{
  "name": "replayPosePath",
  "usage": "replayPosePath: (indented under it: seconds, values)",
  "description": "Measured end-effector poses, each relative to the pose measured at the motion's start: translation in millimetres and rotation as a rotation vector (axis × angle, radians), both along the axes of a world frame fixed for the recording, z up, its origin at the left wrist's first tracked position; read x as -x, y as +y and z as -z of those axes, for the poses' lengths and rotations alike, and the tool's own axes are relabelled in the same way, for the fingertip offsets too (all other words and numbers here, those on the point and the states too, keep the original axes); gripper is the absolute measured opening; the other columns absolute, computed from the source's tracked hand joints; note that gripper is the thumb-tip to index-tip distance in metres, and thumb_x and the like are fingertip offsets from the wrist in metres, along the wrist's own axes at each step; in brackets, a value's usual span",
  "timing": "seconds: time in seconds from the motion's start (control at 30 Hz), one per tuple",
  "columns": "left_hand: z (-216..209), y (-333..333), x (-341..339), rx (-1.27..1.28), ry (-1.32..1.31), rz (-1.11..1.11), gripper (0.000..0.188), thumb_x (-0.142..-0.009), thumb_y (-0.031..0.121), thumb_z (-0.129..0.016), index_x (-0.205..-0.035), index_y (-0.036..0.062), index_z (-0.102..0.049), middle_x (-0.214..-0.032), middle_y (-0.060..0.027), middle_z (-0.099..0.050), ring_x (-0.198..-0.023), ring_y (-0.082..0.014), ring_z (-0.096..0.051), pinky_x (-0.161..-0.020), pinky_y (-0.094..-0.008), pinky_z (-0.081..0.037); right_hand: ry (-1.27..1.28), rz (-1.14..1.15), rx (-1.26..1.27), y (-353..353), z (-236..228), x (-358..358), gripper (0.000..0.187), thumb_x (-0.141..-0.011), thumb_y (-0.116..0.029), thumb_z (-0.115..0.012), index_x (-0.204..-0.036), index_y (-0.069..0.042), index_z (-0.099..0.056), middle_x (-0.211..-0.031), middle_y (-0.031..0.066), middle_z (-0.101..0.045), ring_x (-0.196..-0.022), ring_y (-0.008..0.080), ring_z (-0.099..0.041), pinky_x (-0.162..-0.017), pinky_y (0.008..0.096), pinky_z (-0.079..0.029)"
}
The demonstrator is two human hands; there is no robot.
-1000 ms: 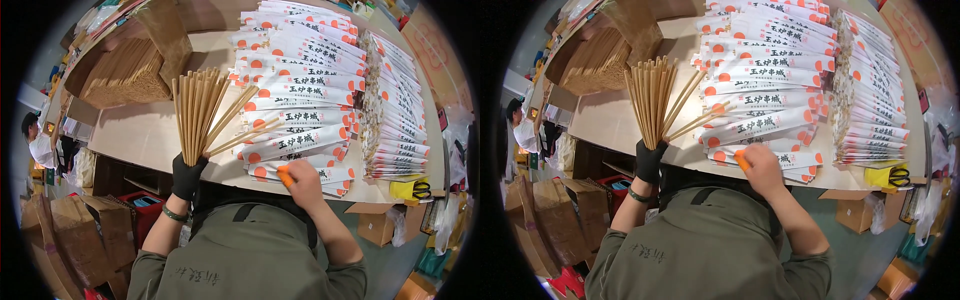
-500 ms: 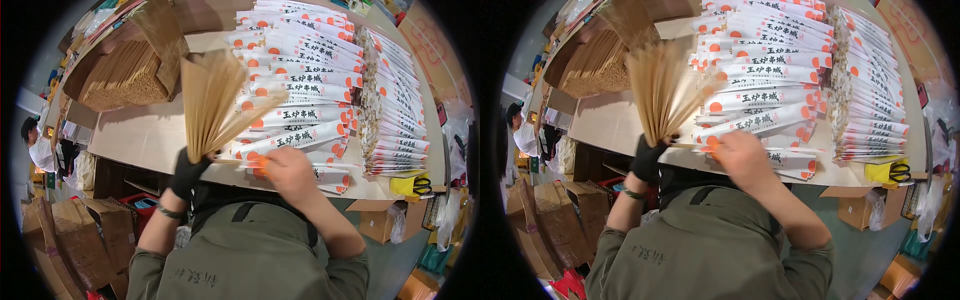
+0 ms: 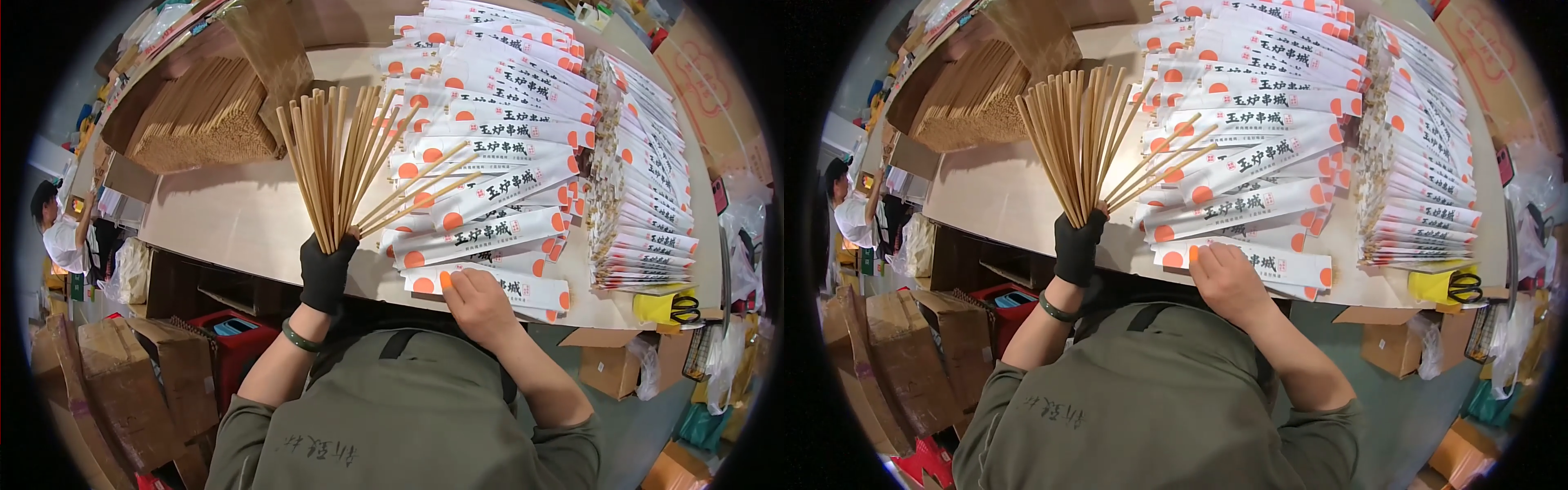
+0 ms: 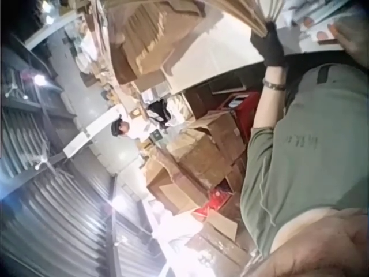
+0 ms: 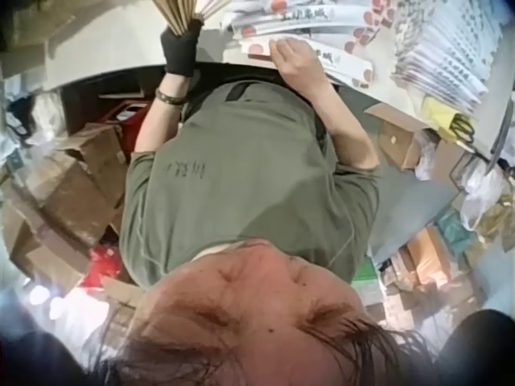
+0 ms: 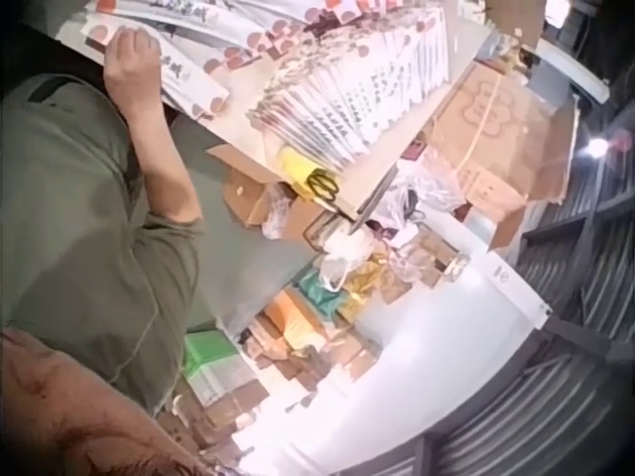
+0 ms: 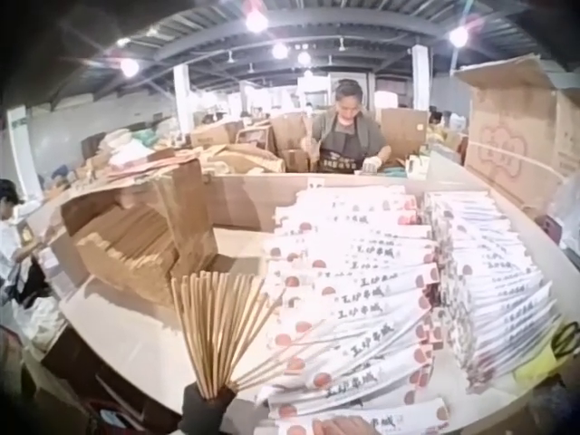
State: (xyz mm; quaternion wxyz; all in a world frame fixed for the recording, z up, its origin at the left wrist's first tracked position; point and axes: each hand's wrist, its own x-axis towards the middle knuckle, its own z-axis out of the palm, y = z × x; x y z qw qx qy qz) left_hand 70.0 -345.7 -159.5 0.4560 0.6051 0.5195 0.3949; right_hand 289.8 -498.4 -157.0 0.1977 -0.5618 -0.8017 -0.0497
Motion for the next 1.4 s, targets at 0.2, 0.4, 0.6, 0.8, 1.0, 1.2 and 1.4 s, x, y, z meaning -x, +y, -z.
replayPosePath:
  seconds: [0.2,0.4,0.6,0.8,1.0,1.2,1.4]
  values:
    - [-3,-2,23,0.013,0.125,0.084,0.025,-0.081,0.020,-0.074,-0.092,-0.0014,-0.068,-0.078,-0.0079,-0.069,-0.073,-0.0127,-0.064,-0.068,-0.0291,-0.050,0.245,0.107,-0.081,-1,3,0,0.027,-0.070,-0.006,-0.074,-0.095,0.000,-0.064,-0.087,0.0098,-0.058,-0.079,0.0263,-0.059,-0.068,0.0344,-0.049]
    - [-6,4,56,0.108,0.106,0.114,0.024,-0.080,0.018,-0.074,-0.092,-0.0022,-0.067,-0.078,-0.0062,-0.068,-0.074,-0.0120,-0.062,-0.069,-0.0281,-0.049,0.939,0.383,0.203,8,-25,-12,0.013,-0.079,-0.006,-0.074,-0.084,-0.001,-0.063,-0.077,0.0043,-0.054,-0.066,0.0138,-0.051,-0.058,0.0270,-0.041]
    - [-21,10,75,0.094,0.084,0.292,0.016,-0.081,0.015,-0.068,-0.087,0.0003,-0.065,-0.079,-0.0025,-0.064,-0.074,-0.0107,-0.059,-0.069,-0.0278,-0.048,1.130,0.393,0.291,12,-40,-28,0.013,-0.079,-0.006,-0.076,-0.078,-0.003,-0.063,-0.073,-0.0018,-0.051,-0.066,0.0064,-0.046,-0.060,0.0235,-0.038]
    - [-38,23,78,0.026,0.291,0.399,0.017,-0.083,0.016,-0.067,-0.090,-0.0001,-0.066,-0.084,-0.0055,-0.068,-0.081,-0.0145,-0.063,-0.075,-0.0306,-0.050,0.621,0.216,0.196,14,-50,-31,0.012,-0.073,-0.006,-0.077,-0.077,-0.003,-0.066,-0.074,0.0043,-0.055,-0.067,0.0175,-0.052,-0.061,0.0292,-0.043]
    - [-42,-25,-28,0.291,-0.399,0.408,0.032,-0.091,0.025,-0.063,-0.109,-0.0016,-0.065,-0.106,-0.0099,-0.068,-0.097,-0.0142,-0.062,-0.085,-0.0315,-0.048,0.174,-0.067,-0.056,56,-58,19,0.027,-0.071,-0.010,-0.075,-0.096,-0.004,-0.068,-0.082,0.0067,-0.060,-0.077,0.0246,-0.059,-0.066,0.0346,-0.048]
    - [-25,4,-12,-0.048,0.106,0.113,0.023,-0.089,0.022,-0.066,-0.094,-0.0003,-0.067,-0.079,-0.0074,-0.068,-0.069,-0.0138,-0.063,-0.063,-0.0287,-0.050,0.258,0.054,0.071,28,-45,-7,0.026,-0.073,-0.012,-0.067,-0.094,0.003,-0.062,-0.090,0.0111,-0.057,-0.086,0.0280,-0.056,-0.071,0.0393,-0.046]
    - [-12,-2,-3,-0.088,0.136,0.014,0.022,-0.086,0.021,-0.070,-0.091,-0.0013,-0.068,-0.072,-0.0059,-0.066,-0.067,-0.0111,-0.061,-0.062,-0.0269,-0.048,0.003,-0.002,0.030,6,-7,12,0.015,-0.073,-0.006,-0.065,-0.086,0.002,-0.061,-0.089,0.0106,-0.057,-0.084,0.0250,-0.057,-0.069,0.0350,-0.047]
